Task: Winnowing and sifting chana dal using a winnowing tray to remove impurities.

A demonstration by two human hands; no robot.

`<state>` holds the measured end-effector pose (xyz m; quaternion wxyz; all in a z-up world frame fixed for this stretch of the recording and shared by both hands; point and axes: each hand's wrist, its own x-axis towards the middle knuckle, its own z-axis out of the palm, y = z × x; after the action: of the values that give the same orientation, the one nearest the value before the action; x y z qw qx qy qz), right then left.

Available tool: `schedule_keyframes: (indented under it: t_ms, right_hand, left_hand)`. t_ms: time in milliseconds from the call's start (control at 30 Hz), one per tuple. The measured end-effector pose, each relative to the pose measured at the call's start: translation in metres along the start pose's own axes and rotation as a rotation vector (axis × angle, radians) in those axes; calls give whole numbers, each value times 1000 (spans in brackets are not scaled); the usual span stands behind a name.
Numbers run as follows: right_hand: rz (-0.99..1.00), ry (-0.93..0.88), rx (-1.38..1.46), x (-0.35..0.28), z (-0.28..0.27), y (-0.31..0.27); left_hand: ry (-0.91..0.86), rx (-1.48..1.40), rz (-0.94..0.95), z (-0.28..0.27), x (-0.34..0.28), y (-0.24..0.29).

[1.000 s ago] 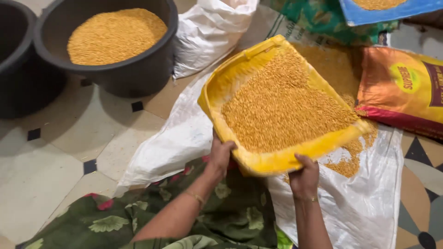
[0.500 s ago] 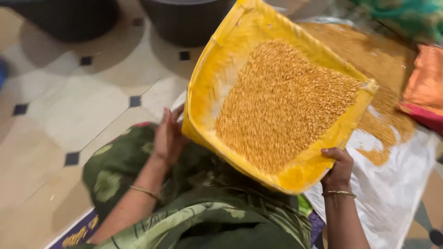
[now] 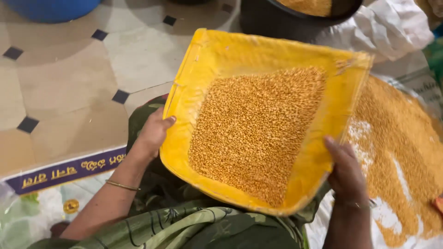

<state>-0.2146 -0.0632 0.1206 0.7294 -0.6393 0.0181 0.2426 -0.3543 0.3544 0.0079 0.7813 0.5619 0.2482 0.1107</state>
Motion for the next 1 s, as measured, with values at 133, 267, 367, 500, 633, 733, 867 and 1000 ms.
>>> schedule_keyframes:
  t_ms: [133, 267, 367, 500, 633, 733, 867, 1000]
  right_hand:
    - [6, -27, 140, 60, -18, 61]
    - [150, -7, 197, 93, -46, 137]
    - [204, -34, 112, 96, -36, 100]
    - [-81, 125, -234, 81, -16, -41]
    - [-680, -8, -221, 66, 16, -103]
    - [-606, -179, 303, 137, -23, -33]
    - [-219, -113, 238, 115, -16, 107]
    - [192, -37, 429, 109, -55, 172]
  left_hand:
    - [103, 163, 53, 8, -12, -32]
    - [320, 701, -55, 15, -35, -62]
    - [324, 647, 22, 12, -29, -51]
    - [298, 530, 468, 46, -28, 72]
    - [180, 278, 877, 71, -38, 159]
    - [215, 350, 824, 69, -9, 126]
    - [314, 551, 201, 23, 14, -22]
    - [335, 737, -76, 6, -17, -58]
